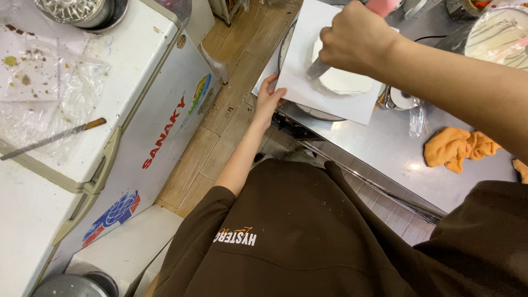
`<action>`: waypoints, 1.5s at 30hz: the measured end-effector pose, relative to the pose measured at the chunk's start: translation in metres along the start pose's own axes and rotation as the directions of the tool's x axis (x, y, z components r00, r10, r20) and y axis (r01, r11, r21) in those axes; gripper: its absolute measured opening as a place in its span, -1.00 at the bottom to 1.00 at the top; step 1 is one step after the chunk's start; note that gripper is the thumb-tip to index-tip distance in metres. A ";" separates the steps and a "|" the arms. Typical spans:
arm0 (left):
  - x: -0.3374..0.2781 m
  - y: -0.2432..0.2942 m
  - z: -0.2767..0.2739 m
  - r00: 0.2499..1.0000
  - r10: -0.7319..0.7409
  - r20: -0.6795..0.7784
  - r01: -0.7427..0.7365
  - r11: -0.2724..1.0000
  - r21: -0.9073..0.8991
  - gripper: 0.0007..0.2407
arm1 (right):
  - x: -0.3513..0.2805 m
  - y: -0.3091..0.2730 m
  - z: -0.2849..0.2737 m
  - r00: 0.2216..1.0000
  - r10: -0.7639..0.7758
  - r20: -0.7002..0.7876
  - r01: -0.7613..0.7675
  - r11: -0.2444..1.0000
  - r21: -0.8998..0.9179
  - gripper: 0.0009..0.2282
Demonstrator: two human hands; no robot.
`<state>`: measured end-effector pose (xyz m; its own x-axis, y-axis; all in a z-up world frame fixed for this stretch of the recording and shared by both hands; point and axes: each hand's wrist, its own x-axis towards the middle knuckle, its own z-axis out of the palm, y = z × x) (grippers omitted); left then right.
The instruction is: The person spreads white frosting onto the top of a cake with a spatula and then removes parchment paper strips from the base of the cake.
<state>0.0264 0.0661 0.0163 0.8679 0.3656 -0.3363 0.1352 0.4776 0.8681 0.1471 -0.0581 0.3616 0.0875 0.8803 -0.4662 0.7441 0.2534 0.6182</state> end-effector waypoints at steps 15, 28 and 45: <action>0.056 -0.019 -0.015 0.955 0.179 -0.236 -0.210 0.971 -0.116 -0.61 | -0.127 0.084 0.059 0.809 0.315 0.496 -0.582 0.309 0.752 -0.76; -0.021 -0.009 0.040 0.969 0.078 -0.235 -0.030 0.979 0.200 -0.54 | -0.295 0.048 0.360 0.504 0.549 0.667 -0.836 0.506 0.214 -0.82; -0.014 0.010 0.052 0.911 0.124 -0.392 0.072 0.890 0.449 -0.55 | -0.290 0.079 0.401 0.543 0.161 0.824 -0.839 0.094 0.535 -0.73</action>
<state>0.0408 0.0246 0.0490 0.6202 0.7059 -0.3422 0.3980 0.0927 0.9127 0.4455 -0.4540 0.2918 0.7130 0.1886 -0.6753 0.3512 -0.9297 0.1111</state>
